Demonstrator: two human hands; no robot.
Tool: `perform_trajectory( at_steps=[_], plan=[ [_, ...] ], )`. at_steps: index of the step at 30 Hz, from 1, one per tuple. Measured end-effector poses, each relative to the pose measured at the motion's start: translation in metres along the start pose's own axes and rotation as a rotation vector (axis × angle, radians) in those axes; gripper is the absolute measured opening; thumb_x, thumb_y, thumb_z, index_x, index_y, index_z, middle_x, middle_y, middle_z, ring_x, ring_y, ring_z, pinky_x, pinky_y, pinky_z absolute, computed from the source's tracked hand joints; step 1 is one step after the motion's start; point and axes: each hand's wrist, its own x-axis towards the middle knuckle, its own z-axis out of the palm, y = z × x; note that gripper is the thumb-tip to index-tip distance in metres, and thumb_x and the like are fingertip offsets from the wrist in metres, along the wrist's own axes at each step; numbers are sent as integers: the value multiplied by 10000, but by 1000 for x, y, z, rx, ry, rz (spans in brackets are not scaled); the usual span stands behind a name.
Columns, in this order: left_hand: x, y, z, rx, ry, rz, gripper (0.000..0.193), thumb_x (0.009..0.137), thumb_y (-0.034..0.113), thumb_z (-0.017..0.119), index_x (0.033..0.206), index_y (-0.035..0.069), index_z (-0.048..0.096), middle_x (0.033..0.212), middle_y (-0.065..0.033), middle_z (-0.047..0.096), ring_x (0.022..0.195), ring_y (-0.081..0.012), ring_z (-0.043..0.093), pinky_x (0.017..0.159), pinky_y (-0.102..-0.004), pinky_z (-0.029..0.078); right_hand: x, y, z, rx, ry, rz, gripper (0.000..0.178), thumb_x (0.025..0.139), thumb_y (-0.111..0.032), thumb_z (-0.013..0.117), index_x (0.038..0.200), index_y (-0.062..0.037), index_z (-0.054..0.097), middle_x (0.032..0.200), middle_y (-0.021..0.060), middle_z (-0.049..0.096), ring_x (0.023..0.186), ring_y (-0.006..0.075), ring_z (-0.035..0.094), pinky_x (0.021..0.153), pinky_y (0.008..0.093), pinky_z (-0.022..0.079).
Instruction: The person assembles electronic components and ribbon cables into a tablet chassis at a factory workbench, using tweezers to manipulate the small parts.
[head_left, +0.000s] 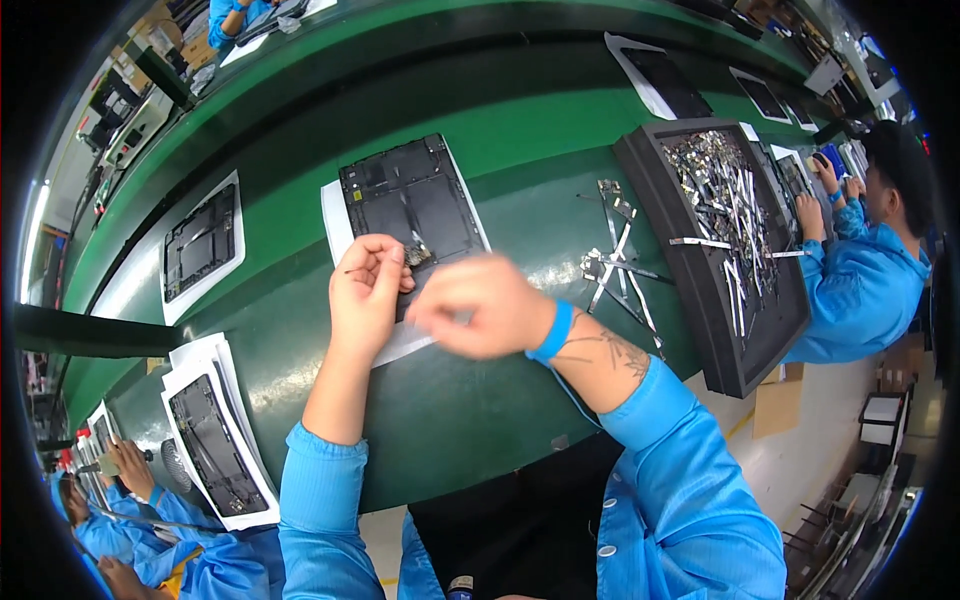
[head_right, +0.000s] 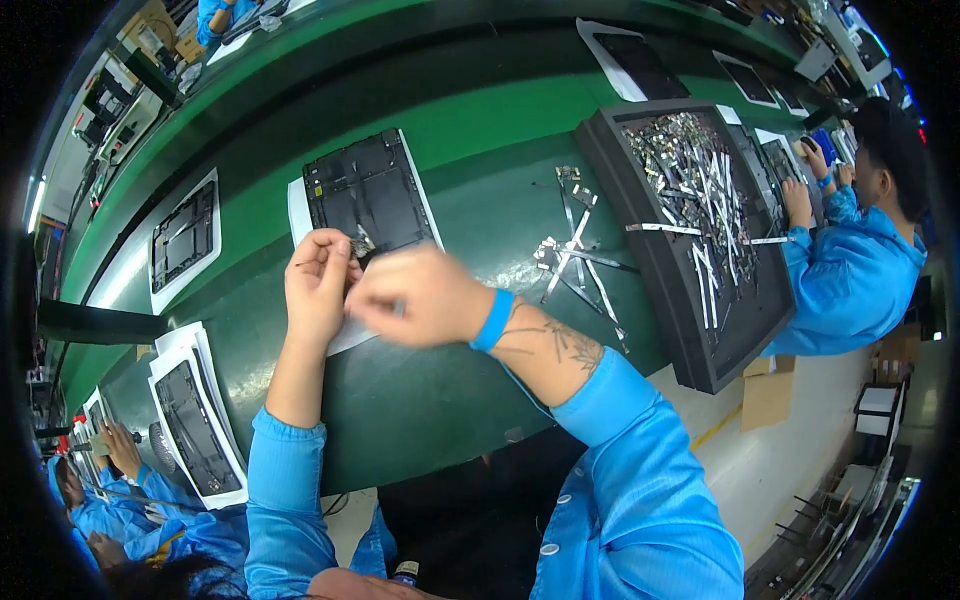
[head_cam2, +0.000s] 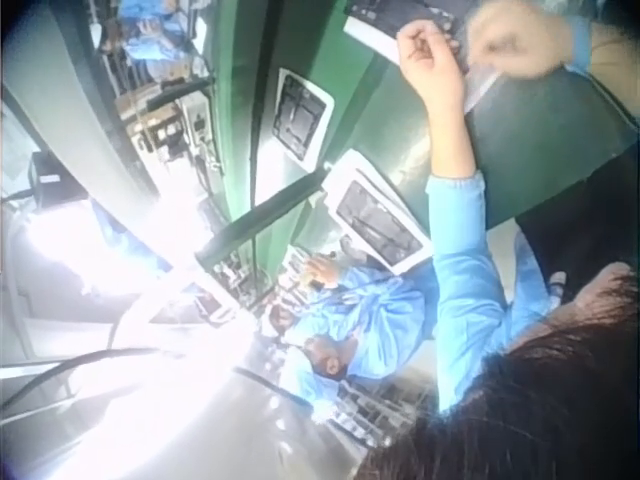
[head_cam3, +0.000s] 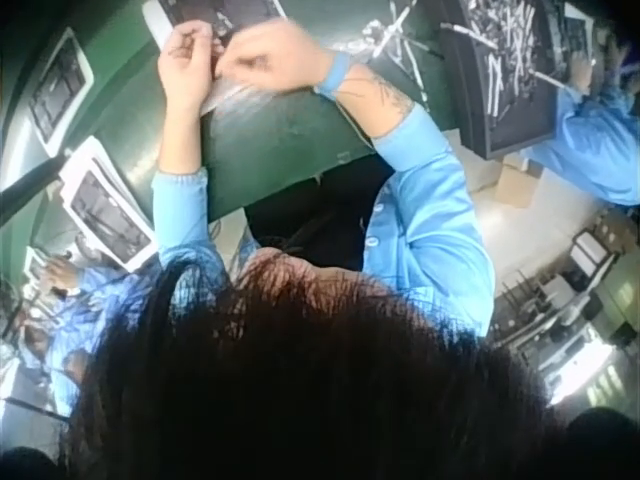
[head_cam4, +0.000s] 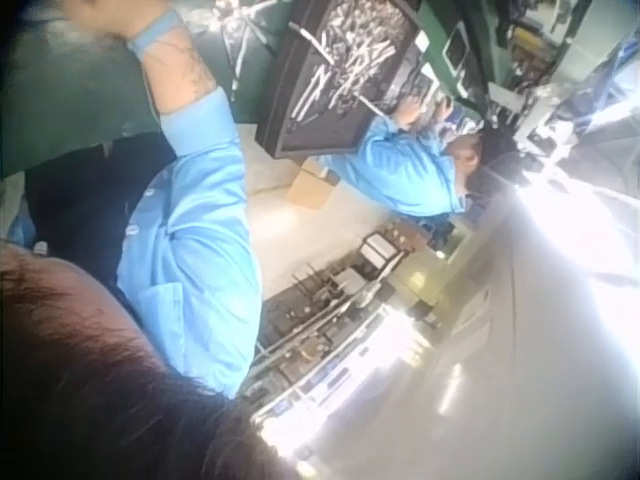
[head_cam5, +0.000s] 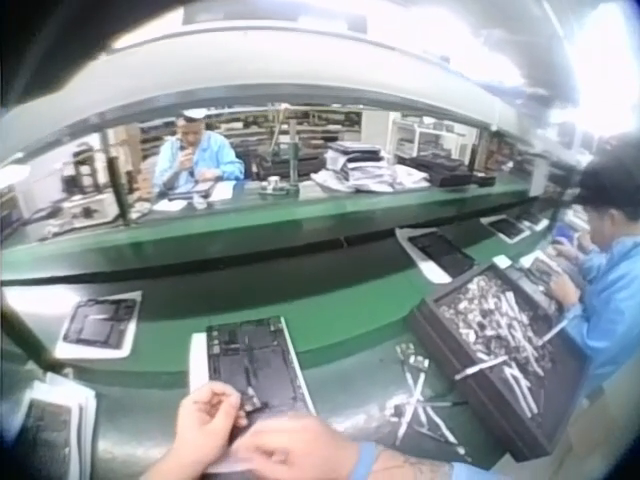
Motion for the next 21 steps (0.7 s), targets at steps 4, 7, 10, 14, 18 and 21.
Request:
perform_trajectory(
  at_steps=[4, 7, 10, 14, 18, 21],
  plan=[
    [3, 0, -3, -46, 41, 37, 69, 1146, 100, 657, 1150, 31, 655, 887, -1, 674, 753, -71, 644, 707, -235, 546, 8, 29, -23, -113, 216, 379, 71, 929, -85, 817, 989, -47, 820, 850, 68, 738, 668, 148, 666, 621, 293, 538],
    [4, -2, -4, -20, 8, 36, 58, 1141, 86, 655, 1152, 29, 653, 914, -2, 678, 763, -69, 647, 711, -234, 548, 5, 45, -30, -217, 96, 380, 86, 910, -96, 833, 990, -66, 818, 866, 72, 724, 732, 181, 696, 660, 320, 558],
    [3, -4, -2, 1, 1, 40, 55, 1138, 80, 658, 1152, 27, 653, 933, -1, 680, 768, -66, 647, 711, -232, 547, 2, 49, -20, -256, 62, 305, 95, 890, -103, 849, 976, -81, 814, 918, 73, 725, 813, 224, 719, 719, 358, 580],
    [2, -3, 2, -10, 17, 43, 52, 1133, 74, 666, 1147, 25, 656, 944, 4, 680, 774, -60, 644, 712, -227, 545, 0, 46, -4, -428, 67, 215, 119, 871, -131, 875, 965, -94, 811, 977, 65, 716, 933, 293, 717, 819, 417, 589],
    [-2, -1, 6, 31, 28, 46, 51, 1129, 70, 672, 1144, 23, 658, 948, 6, 679, 778, -52, 639, 713, -222, 547, 1, 49, 0, -375, 72, 306, 100, 889, -133, 857, 964, -91, 806, 983, 65, 701, 983, 310, 700, 860, 443, 578],
    [-3, 1, 7, 72, 32, 40, 87, 1138, 108, 670, 1138, 23, 653, 895, 2, 664, 751, -70, 636, 706, -231, 543, 1, 54, -1, -466, 50, 179, 91, 919, -109, 826, 998, -83, 790, 991, 76, 698, 975, 320, 701, 853, 451, 577]
  ],
)
